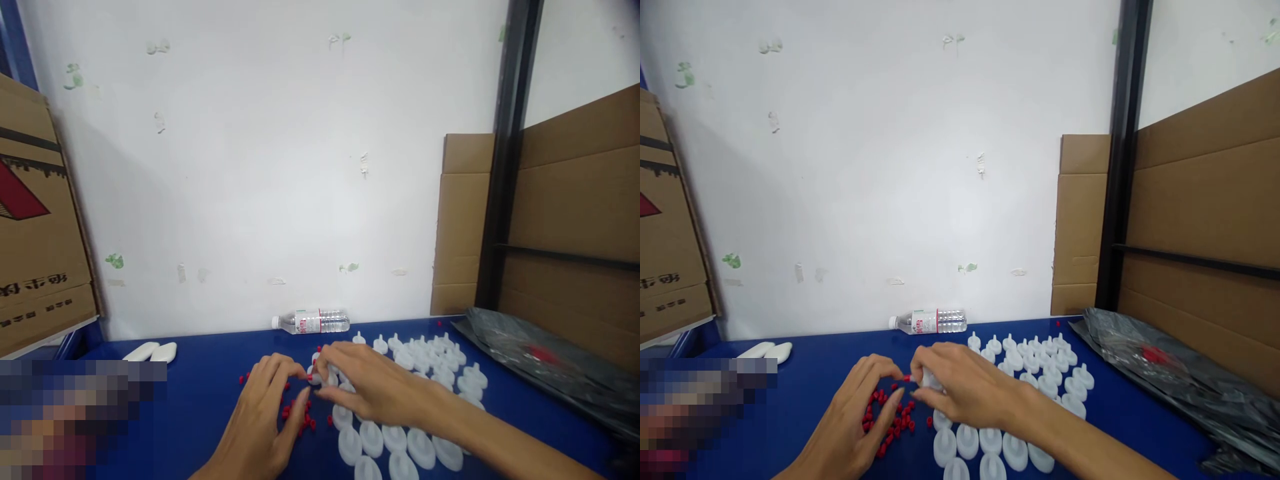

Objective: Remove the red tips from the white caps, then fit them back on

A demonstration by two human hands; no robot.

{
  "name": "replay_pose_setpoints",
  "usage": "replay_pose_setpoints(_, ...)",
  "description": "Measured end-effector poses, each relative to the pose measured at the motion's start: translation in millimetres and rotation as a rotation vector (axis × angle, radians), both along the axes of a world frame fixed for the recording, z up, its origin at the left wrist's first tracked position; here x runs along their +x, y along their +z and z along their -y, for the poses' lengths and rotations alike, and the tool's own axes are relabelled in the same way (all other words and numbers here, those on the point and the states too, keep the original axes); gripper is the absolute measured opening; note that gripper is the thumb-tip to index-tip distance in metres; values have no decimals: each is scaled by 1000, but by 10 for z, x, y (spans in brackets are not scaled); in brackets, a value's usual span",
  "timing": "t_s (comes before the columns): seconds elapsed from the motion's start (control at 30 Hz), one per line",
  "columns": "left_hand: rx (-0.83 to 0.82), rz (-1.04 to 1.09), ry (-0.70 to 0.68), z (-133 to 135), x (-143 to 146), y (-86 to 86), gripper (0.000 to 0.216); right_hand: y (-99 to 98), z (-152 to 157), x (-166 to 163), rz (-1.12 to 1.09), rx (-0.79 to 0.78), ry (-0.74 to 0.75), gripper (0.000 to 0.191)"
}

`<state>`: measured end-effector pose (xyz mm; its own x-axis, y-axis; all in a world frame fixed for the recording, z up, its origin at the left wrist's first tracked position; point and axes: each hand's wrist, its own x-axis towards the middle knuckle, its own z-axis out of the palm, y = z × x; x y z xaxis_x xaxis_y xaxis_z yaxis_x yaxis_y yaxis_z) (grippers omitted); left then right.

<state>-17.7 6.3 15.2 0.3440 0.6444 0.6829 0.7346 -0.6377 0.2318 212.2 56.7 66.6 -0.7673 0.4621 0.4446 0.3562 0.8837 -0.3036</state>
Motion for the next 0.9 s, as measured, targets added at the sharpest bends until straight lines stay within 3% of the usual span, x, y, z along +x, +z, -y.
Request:
replay_pose_setpoints(0.07,65,-48,7,2,15,14,4,-25,64,-30,40,46,79,13)
replay_pose_setpoints(0.2,179,-168,50,6,31,68,19,-76,77,-69,19,132,156,12)
replay_pose_setpoints(0.3,118,-222,26,15,28,86,28,-96,24,-80,41,232,203,13)
replay_pose_setpoints(0.47,-2,4,-48,12,0,-18,29,-123,-214,7,44,445,139,24)
replay_pose_setpoints(0.6,-130,-32,-84,35,26,-2,30,-162,-482,150,-34,365,-98,14)
replay_pose_setpoints(0.67,-227,-86,-73,42,43,27,27,-199,-584,206,-49,312,-187,20)
replay_pose_setpoints(0.8,-277,-157,-59,2,34,-20,11,-300,-686,276,6,220,-226,36)
replay_pose_setpoints(0.9,-282,-212,-76,-46,6,-117,13,-345,-697,305,81,159,-211,42)
